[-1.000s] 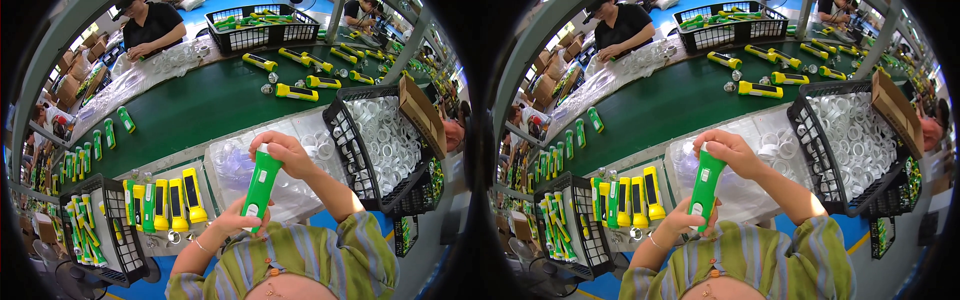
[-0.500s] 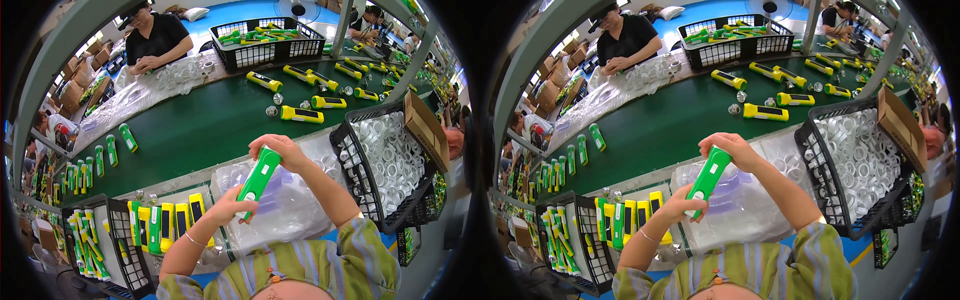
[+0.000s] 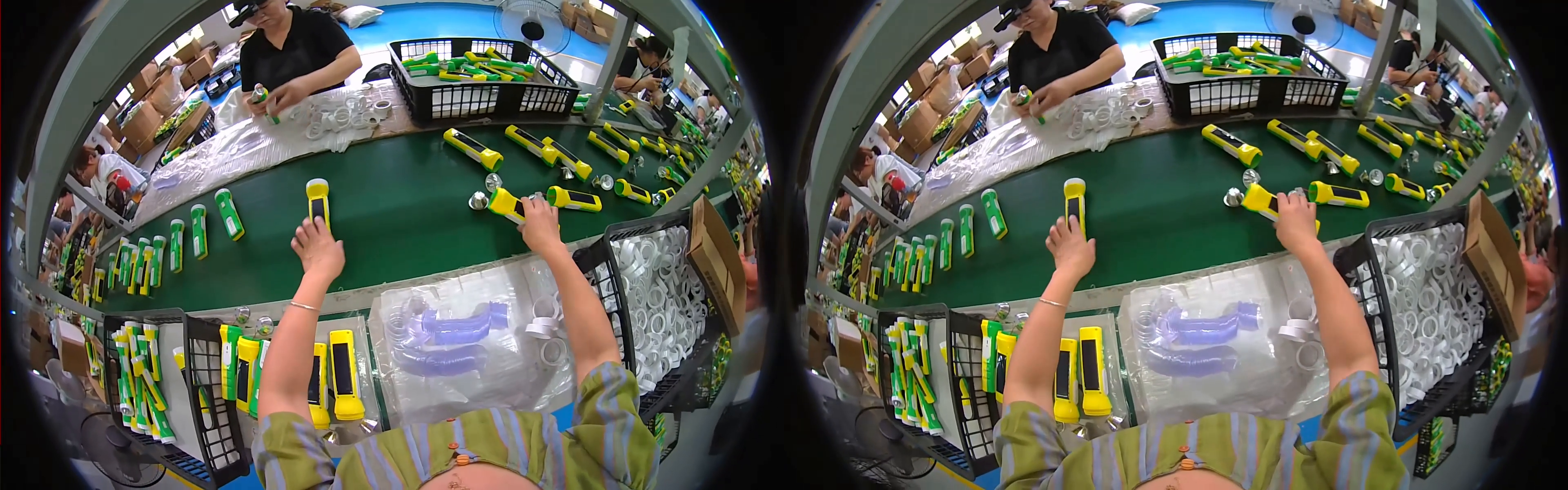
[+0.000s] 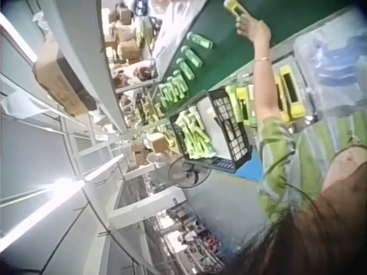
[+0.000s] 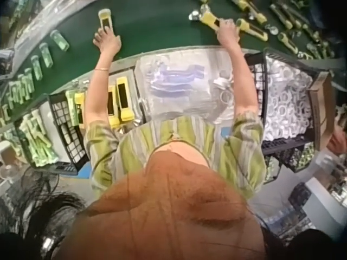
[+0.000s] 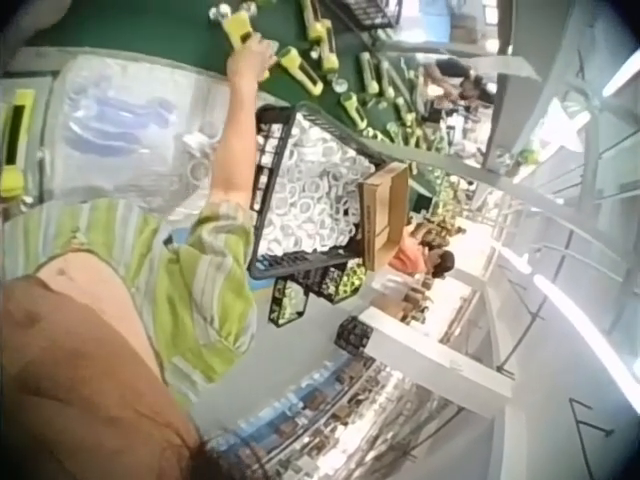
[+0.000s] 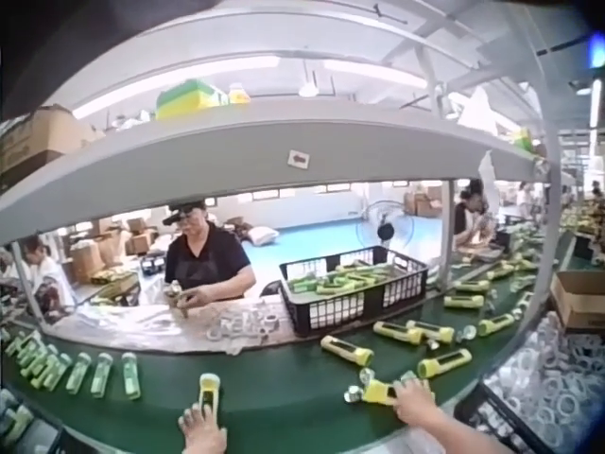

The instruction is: Assembling components of handheld flashlights on a factory assembly line.

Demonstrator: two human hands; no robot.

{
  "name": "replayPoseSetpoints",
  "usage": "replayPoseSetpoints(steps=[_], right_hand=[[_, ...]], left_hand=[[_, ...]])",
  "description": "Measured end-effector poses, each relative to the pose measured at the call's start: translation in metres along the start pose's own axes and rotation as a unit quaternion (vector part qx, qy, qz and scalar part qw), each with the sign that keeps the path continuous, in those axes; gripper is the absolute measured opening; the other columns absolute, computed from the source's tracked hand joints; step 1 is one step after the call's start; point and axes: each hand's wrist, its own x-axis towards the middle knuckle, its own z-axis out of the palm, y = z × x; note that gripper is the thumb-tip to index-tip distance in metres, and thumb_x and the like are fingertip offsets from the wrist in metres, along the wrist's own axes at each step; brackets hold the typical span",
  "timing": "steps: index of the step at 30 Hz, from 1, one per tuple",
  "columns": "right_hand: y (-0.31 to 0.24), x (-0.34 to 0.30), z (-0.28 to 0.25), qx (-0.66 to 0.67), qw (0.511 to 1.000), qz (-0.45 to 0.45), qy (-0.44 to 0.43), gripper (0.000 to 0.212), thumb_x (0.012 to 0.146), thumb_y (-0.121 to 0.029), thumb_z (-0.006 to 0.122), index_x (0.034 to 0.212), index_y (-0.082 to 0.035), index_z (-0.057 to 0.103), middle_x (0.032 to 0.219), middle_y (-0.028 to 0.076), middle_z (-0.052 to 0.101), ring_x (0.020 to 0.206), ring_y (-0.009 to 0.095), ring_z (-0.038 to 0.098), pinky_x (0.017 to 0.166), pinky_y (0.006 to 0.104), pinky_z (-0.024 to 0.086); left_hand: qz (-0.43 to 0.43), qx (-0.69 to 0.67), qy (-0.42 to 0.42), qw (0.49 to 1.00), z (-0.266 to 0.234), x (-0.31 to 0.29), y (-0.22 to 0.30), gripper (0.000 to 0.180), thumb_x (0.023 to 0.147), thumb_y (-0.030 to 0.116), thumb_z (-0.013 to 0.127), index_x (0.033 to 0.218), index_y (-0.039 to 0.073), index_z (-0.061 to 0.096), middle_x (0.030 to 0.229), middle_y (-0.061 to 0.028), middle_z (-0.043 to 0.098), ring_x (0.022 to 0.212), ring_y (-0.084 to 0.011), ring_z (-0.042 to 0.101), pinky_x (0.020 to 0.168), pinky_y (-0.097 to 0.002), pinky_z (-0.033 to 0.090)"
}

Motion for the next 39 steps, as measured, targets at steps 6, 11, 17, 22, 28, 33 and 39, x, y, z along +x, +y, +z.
replayPoseSetpoints(steps=[6,11,17,22,28,33,39], right_hand=[[-0.114,-0.053,-0.086,0.226,0.967,-0.111,0.038,0.050,0.063,-0.026,0.075,0.101,-0.002,0.051,0.086,0.015,0.054,0.080,0.033,0.055,0.071,0.0404,0.045],[-0.142,-0.127,-0.120,0.373,0.913,-0.165,-0.015,0.050,0.067,-0.018,0.073,0.109,-0.002,0.052,0.093,0.014,0.056,0.084,0.029,0.057,0.074,0.0350,0.047],[-0.113,-0.127,-0.101,0.773,0.597,-0.074,-0.200,0.058,0.092,-0.045,0.041,0.130,-0.001,0.038,0.129,0.012,0.044,0.115,0.020,0.045,0.093,0.0352,0.041],[-0.135,-0.163,-0.117,0.836,0.404,-0.084,-0.361,0.037,0.095,-0.023,0.042,0.126,-0.004,0.044,0.112,0.012,0.055,0.100,0.022,0.055,0.087,0.0333,0.044],[-0.138,-0.204,-0.131,0.509,0.756,-0.354,-0.212,0.047,0.090,-0.028,0.049,0.128,-0.004,0.038,0.130,0.018,0.038,0.122,0.032,0.036,0.101,0.0421,0.030],[-0.137,-0.219,-0.127,0.442,0.774,-0.387,-0.236,0.079,0.087,-0.059,0.030,0.136,0.001,0.022,0.141,0.020,0.024,0.133,0.032,0.021,0.108,0.0471,0.010],[-0.138,-0.232,-0.119,0.437,0.786,-0.375,-0.225,0.089,0.083,-0.065,0.033,0.139,0.002,0.015,0.143,0.021,0.021,0.135,0.032,0.017,0.108,0.0489,0.006]], left_hand=[[-0.064,-0.759,-0.282,0.583,-0.104,-0.045,0.097,0.054,0.082,0.023,0.065,0.122,-0.003,0.039,0.115,-0.0171,0.053,0.104,-0.0217,0.054,0.090,-0.0302,0.043],[-0.166,-0.902,-0.215,0.336,-0.150,-0.089,0.107,0.048,0.072,-0.004,0.064,0.114,0.003,0.041,0.097,-0.0114,0.055,0.087,-0.0223,0.060,0.079,-0.0343,0.050],[0.025,-0.852,-0.407,0.327,-0.163,-0.161,0.091,0.057,0.064,-0.001,0.068,0.116,0.002,0.045,0.097,-0.0106,0.058,0.086,-0.0209,0.060,0.080,-0.0341,0.048],[0.104,-0.828,-0.472,0.286,-0.155,-0.199,0.089,0.057,0.063,0.003,0.070,0.114,0.001,0.045,0.096,-0.0124,0.058,0.085,-0.0226,0.060,0.079,-0.0350,0.048],[0.022,-0.837,-0.408,0.365,-0.146,-0.231,0.091,0.055,0.069,0.010,0.071,0.117,0.001,0.045,0.105,-0.0081,0.056,0.098,-0.0167,0.056,0.083,-0.0302,0.047],[0.044,-0.829,-0.412,0.375,-0.135,-0.250,0.092,0.064,0.069,0.012,0.072,0.123,-0.001,0.040,0.112,-0.0085,0.052,0.103,-0.0165,0.052,0.086,-0.0303,0.045],[0.067,-0.820,-0.429,0.373,-0.127,-0.264,0.096,0.073,0.074,0.013,0.067,0.133,0.000,0.025,0.123,-0.0114,0.044,0.111,-0.0189,0.048,0.089,-0.0315,0.043]])
